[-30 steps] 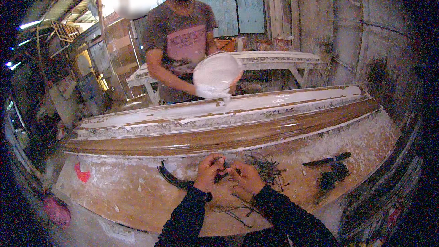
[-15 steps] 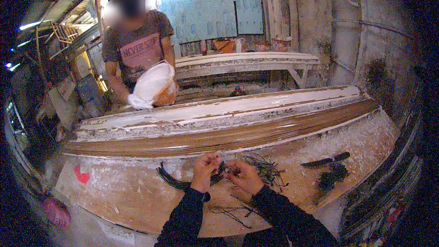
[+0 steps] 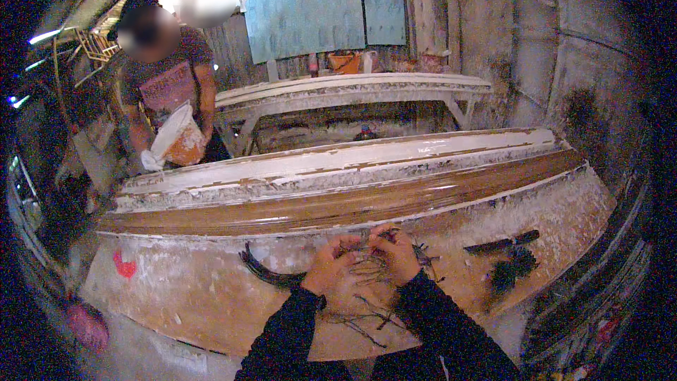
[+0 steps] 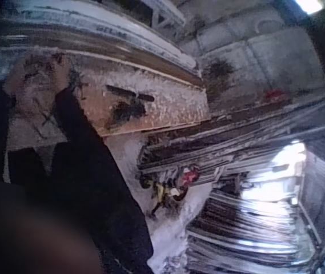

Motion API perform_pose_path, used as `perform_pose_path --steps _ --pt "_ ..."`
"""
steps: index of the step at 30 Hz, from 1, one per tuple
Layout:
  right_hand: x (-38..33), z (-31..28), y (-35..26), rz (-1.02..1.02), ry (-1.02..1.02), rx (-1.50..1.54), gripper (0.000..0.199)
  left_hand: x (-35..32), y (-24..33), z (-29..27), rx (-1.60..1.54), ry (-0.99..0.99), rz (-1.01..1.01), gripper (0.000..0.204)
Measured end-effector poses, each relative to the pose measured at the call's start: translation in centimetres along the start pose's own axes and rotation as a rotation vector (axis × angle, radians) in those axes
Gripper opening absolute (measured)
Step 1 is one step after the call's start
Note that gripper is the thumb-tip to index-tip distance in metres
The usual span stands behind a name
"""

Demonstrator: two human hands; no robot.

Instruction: The person sorts and organizes black cables on a wooden workbench. They pick up individual cables, separate them, and place them into small piles. Another person in the background applies a white substance to a long wooden frame.

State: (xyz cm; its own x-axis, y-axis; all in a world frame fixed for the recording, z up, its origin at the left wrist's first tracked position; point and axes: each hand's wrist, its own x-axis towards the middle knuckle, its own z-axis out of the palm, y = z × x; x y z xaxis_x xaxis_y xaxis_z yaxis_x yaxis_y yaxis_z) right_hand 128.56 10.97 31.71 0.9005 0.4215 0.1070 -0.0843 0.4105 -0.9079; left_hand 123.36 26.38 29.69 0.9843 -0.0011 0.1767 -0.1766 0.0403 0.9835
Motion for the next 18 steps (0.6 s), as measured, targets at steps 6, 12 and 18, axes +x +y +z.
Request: perform_pose_path --steps 6,12,18 --pt "-0.1 -0.3 -0.5 -0.047 -0.049 0.163 0.019 0.3 -0.7 -1.4 0.223 0.221 0.081 0.023" --pt "-0.2 -0.5 -0.7 -0.007 -0.258 0.384 0.032 0.5 0.4 -0.7 -0.209 0.47 -0.042 0.008" --pt "-0.7 -0.4 -0.5 0.026 -0.151 0.133 0.025 0.6 0.8 -0.8 0.056 0.432 -0.074 0.011"
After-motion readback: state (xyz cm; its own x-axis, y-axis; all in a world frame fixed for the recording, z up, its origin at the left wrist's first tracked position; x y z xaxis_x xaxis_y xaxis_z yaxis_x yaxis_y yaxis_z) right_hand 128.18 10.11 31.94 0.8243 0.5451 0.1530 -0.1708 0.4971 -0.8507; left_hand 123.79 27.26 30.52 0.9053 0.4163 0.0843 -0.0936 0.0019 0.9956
